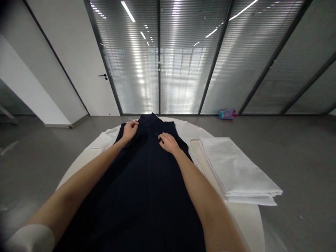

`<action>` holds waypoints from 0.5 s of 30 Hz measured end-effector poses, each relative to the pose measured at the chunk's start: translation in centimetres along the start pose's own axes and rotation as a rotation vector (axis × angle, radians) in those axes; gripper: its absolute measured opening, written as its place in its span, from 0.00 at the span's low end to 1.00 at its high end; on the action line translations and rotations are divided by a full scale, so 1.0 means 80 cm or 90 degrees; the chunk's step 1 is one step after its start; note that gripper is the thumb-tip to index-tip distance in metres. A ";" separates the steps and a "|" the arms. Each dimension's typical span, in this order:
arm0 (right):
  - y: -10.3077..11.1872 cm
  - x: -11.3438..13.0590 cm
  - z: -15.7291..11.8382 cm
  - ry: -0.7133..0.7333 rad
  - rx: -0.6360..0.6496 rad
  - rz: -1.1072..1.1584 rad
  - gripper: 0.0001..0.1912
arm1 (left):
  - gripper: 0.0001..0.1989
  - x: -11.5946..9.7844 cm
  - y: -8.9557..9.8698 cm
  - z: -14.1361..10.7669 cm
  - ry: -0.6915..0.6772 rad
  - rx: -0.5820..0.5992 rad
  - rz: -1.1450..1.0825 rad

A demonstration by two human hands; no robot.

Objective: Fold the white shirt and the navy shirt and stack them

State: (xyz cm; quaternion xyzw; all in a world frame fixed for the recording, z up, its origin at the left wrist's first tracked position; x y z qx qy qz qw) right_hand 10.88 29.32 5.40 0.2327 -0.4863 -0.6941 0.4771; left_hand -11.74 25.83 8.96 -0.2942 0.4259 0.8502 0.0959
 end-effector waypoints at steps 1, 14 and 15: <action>0.002 0.001 0.000 -0.002 -0.003 -0.006 0.13 | 0.19 -0.028 -0.030 -0.007 -0.044 0.064 0.011; 0.047 -0.073 -0.016 -0.326 -0.109 -0.051 0.25 | 0.14 -0.123 -0.123 -0.097 -0.216 0.166 0.208; 0.046 -0.077 -0.017 -0.330 -0.102 -0.072 0.25 | 0.14 -0.124 -0.121 -0.097 -0.217 0.158 0.209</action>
Point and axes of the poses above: each hand's wrist, its own z-axis towards the middle knuckle, its own y-axis out of the back of the hand, x = y × z, the point moved 10 cm from there along z, towards the middle knuckle, and after that the axes turned 2 degrees about x, right-handed, at the moved point
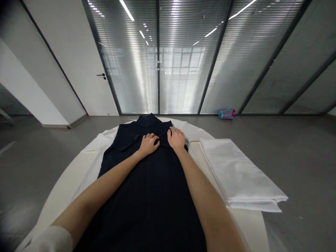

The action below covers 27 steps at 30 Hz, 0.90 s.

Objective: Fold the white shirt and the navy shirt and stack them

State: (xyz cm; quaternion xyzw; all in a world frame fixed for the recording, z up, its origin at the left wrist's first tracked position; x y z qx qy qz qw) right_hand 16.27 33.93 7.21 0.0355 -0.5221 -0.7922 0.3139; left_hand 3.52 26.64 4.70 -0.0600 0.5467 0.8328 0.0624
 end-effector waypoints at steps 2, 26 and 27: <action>-0.017 -0.008 -0.001 0.004 0.063 -0.050 0.27 | 0.15 -0.002 0.005 0.000 -0.006 -0.020 -0.007; -0.079 -0.018 -0.017 -0.052 0.302 -0.100 0.39 | 0.36 0.003 -0.042 0.001 -0.030 0.185 -0.044; -0.078 -0.017 -0.017 -0.053 0.296 -0.102 0.39 | 0.36 0.001 -0.039 -0.002 -0.028 0.189 -0.041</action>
Point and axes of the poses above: each hand's wrist, its own z-axis towards the middle knuckle, its own y-axis out of the back of the hand, x = y × z, the point moved 10 cm from there along z, towards the middle knuckle, and after that the axes turned 2 degrees about x, right-handed, at the moved point
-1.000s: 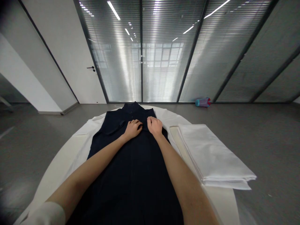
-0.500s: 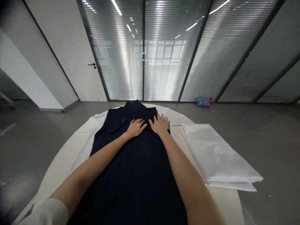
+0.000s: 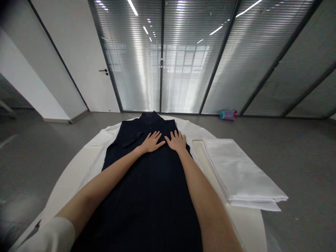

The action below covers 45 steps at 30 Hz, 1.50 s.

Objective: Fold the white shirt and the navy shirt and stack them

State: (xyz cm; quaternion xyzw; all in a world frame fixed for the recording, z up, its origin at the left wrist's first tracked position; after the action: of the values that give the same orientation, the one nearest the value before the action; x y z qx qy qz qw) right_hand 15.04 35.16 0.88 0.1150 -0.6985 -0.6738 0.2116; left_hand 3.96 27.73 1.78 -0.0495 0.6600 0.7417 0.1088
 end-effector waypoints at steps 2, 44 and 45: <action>0.001 0.000 0.000 -0.001 -0.012 0.000 0.39 | 0.36 -0.010 0.013 -0.017 0.003 -0.016 0.021; 0.056 -0.129 -0.431 0.013 0.043 0.079 0.24 | 0.28 0.060 0.087 -0.529 0.283 0.024 -0.468; 0.057 -0.130 -0.430 0.010 0.034 0.068 0.24 | 0.28 0.062 0.088 -0.529 0.286 0.024 -0.464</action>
State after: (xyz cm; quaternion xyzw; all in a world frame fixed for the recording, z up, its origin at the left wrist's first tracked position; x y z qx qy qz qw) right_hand 40.28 9.38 4.00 0.0885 -0.7195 -0.6419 0.2498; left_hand -5.41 -14.39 2.28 -0.4379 0.6200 0.6135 0.2179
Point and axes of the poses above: each hand's wrist, its own z-axis towards the middle knuckle, its own y-axis out of the back of the hand, x = y × z, the point moved 10 cm from there along z, towards the middle knuckle, and after that the axes turned 2 degrees about x, right-handed, at the moved point
